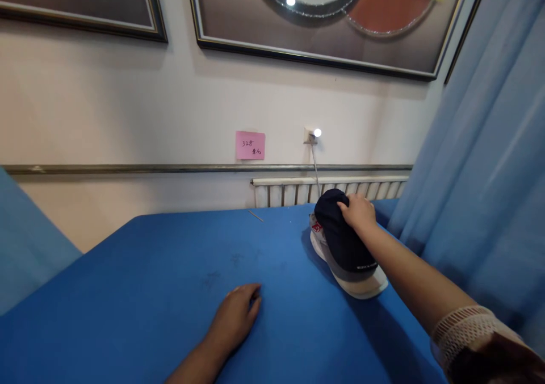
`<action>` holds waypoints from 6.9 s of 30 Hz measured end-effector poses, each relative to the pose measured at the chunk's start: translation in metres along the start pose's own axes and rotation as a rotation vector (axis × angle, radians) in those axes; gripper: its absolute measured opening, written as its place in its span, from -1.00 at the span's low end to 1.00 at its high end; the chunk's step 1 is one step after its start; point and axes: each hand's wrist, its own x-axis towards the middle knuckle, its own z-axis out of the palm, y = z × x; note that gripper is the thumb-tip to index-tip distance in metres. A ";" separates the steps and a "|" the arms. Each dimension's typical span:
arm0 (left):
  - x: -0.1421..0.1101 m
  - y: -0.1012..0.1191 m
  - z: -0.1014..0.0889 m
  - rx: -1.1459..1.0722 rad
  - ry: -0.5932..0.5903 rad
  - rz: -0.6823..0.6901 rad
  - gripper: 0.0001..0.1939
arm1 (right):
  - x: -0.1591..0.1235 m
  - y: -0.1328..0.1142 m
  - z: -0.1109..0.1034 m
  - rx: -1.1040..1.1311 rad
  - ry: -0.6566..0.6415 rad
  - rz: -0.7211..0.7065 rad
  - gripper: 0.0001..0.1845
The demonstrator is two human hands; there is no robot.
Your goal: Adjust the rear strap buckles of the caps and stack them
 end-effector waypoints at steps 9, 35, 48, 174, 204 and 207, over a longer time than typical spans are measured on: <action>0.013 -0.024 0.002 -0.223 0.161 -0.035 -0.54 | 0.003 -0.014 -0.056 0.255 0.381 -0.235 -0.75; -0.006 0.000 -0.036 0.110 0.707 0.440 -0.63 | -0.066 -0.126 0.010 0.893 -0.208 -0.664 -0.77; 0.004 0.015 -0.003 0.007 0.183 0.039 -0.47 | -0.216 -0.122 0.020 0.806 -0.310 -0.602 -0.61; 0.000 0.012 -0.008 -0.441 0.240 -0.127 -0.63 | -0.215 -0.104 0.053 0.950 -0.371 -0.480 -0.74; -0.013 0.032 -0.005 -0.189 0.121 0.241 -0.63 | -0.211 -0.099 0.049 1.172 -0.329 -0.417 -0.85; -0.012 0.031 -0.007 -0.136 0.148 0.272 -0.71 | -0.212 -0.100 0.048 1.201 -0.336 -0.414 -0.91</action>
